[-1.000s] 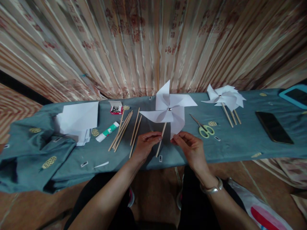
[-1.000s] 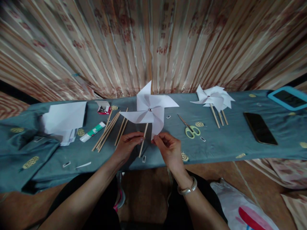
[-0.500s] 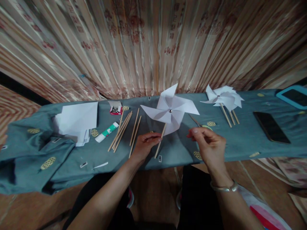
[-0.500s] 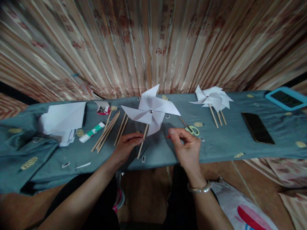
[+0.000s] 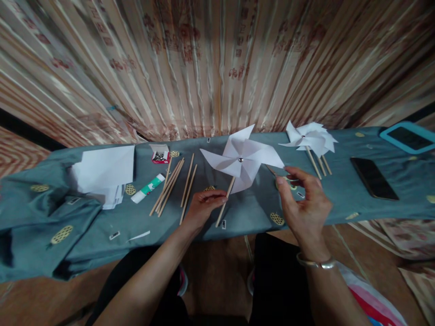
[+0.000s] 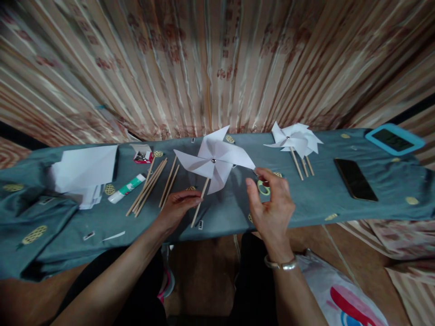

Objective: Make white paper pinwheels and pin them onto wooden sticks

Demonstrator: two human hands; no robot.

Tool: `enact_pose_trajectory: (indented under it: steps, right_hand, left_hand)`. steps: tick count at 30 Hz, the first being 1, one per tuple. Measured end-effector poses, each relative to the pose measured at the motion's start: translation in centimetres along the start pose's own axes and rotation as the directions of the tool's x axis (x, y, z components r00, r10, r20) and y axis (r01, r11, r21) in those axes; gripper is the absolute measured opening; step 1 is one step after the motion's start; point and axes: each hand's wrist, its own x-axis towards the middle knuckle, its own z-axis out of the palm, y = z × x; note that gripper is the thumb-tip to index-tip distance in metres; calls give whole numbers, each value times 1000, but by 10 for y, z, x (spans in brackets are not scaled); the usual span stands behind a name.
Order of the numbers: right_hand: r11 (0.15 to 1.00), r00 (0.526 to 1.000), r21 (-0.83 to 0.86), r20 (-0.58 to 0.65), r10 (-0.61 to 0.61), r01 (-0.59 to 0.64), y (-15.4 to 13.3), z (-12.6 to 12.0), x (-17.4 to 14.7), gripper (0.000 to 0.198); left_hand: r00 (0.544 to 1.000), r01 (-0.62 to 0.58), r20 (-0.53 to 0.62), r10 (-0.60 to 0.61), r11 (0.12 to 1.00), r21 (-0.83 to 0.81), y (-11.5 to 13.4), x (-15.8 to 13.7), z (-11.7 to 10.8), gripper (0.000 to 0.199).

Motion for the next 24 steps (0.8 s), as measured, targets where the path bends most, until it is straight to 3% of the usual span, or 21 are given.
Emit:
enact_pose_trajectory:
  steps: [2,5,8,12,17,24]
  right_hand:
    - [998,999,46,-18,34,-33,0,-1,0,34]
    - [939,977,273,25,213,-211,2,6,-1,38]
    - [781,915,477,218,340,-404,2,19,-3,37]
    - [614,806,530,461,371,-585,-1,36,-9,40]
    - [502,741,547,542,397,-670,-1,43,-10,37]
    - [465,730,564,548,407,-683,-3,43,-8,34]
  left_hand:
    - [1000,1,-5,-1,1000,-12,1,0,1,20]
    - [1000,2,-5,-3,1000,-30,1,1,1,21]
    - [1000,6,4,-6,999,-33,1,1,1,22]
    - [1000,-3,18,3,1000,-22,1,1,1,19]
    - [999,0,35,0,1000,-1,1,0,1,18]
    - [1000,20,15,-20,1000,-18,3,-2,2,19]
